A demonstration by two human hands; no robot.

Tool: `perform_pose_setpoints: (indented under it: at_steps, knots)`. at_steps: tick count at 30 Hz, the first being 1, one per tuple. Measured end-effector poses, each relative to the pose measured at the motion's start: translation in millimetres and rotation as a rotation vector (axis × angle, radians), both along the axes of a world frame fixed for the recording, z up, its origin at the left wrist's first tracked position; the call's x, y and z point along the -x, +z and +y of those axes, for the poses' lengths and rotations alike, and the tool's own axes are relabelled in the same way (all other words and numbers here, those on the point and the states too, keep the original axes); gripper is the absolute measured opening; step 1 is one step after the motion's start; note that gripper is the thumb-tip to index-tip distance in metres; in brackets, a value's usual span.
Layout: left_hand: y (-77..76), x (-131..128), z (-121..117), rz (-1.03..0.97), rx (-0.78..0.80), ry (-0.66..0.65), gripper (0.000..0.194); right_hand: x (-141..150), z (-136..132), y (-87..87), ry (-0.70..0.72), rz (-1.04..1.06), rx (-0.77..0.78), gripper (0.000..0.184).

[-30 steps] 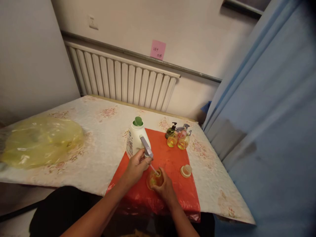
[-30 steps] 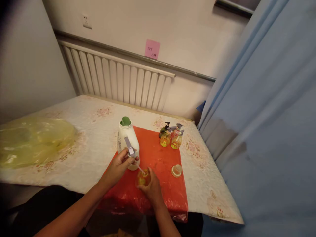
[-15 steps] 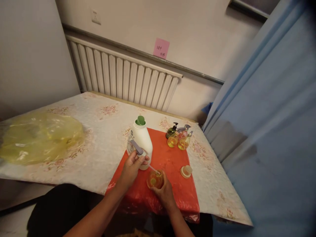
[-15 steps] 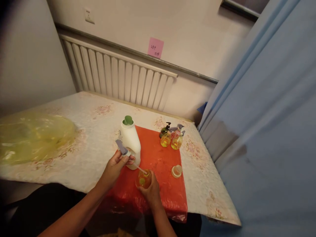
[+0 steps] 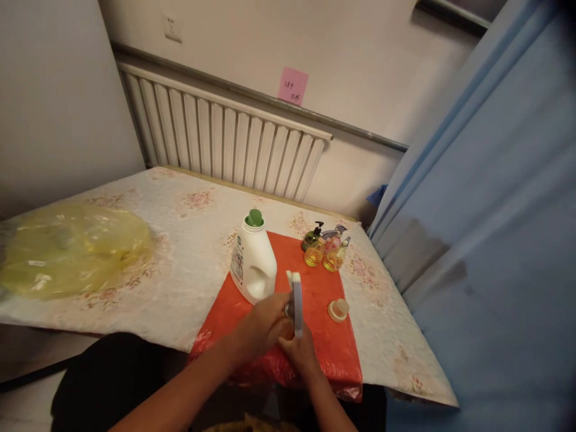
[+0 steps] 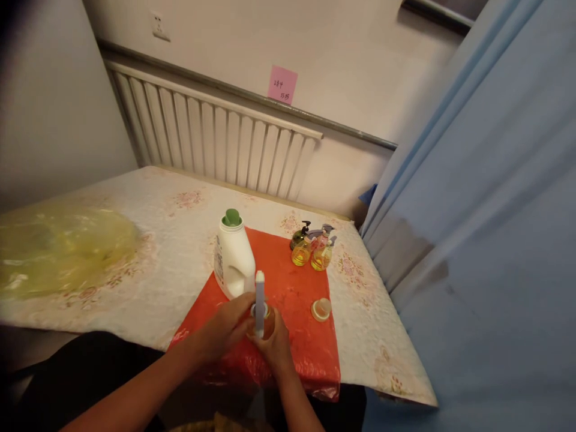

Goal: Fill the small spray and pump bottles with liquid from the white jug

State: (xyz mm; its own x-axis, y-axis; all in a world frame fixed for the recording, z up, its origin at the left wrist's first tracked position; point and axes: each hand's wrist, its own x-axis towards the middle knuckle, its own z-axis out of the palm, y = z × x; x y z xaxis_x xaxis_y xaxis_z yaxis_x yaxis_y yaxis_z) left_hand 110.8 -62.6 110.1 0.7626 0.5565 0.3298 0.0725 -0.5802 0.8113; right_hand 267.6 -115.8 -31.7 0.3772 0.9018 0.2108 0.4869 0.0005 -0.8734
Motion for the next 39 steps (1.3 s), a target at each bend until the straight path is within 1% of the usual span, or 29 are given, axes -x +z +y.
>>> perform_pose_setpoints:
  at_steps: [4,8,11,14,15,17,19,22,24,27,30,32,35,37,39]
  knots:
    - [1.0,-5.1,12.5,-0.047,0.103,0.040,0.014,1.0,0.6,2.4,-0.019,-0.040,0.025,0.059]
    - [-0.8,-9.8,20.1,-0.058,0.150,0.036,0.018,1.0,1.4,4.1,-0.012,-0.047,0.050,0.061]
    - [-3.6,-12.1,21.9,-0.095,0.191,0.072,0.018,-0.4,2.8,0.2,0.018,-0.035,0.039,0.064]
    - [-4.3,-10.9,23.1,-0.150,0.279,0.065,0.017,-1.6,4.0,-6.0,0.019,-0.028,0.033,0.069]
    - [-3.7,-9.5,23.7,-0.188,0.306,0.087,0.018,-1.8,4.2,-7.5,0.009,-0.023,0.033,0.071]
    - [-2.2,-4.9,25.7,-0.306,0.384,0.179,0.019,-1.8,4.5,-8.4,-0.011,-0.013,0.034,0.075]
    - [-1.6,2.2,28.8,-0.434,0.519,0.262,0.024,-1.7,4.6,-6.1,-0.026,-0.011,0.042,0.078]
    - [-6.1,17.3,36.1,-0.606,0.720,0.337,0.035,-1.7,5.5,1.7,-0.012,-0.014,0.042,0.077]
    - [-12.5,29.6,42.8,-0.733,0.813,0.340,0.034,-2.8,7.4,7.2,-0.003,-0.022,0.018,0.076]
    - [-23.9,48.9,54.5,-0.866,0.944,0.299,0.030,-8.2,13.5,14.7,-0.051,-0.068,0.009,0.077]
    - [-34.6,66.6,65.8,-0.919,1.016,0.259,0.028,-18.5,24.1,28.2,-0.078,-0.137,-0.006,0.077]
    - [-40.6,76.2,72.8,-0.938,1.028,0.234,0.027,-26.0,33.3,44.6,-0.069,-0.188,-0.036,0.077]
    - [-47.2,86.0,84.3,-0.947,1.024,0.177,0.029,-34.1,50.4,78.9,-0.063,-0.271,-0.074,0.077]
    - [-50.3,89.8,93.7,-0.944,1.025,0.139,0.032,-35.9,63.8,104.6,-0.042,-0.325,-0.088,0.078]
    - [-54.0,92.6,104.5,-0.940,1.036,0.111,0.034,-35.2,78.1,129.6,-0.030,-0.396,-0.133,0.075]
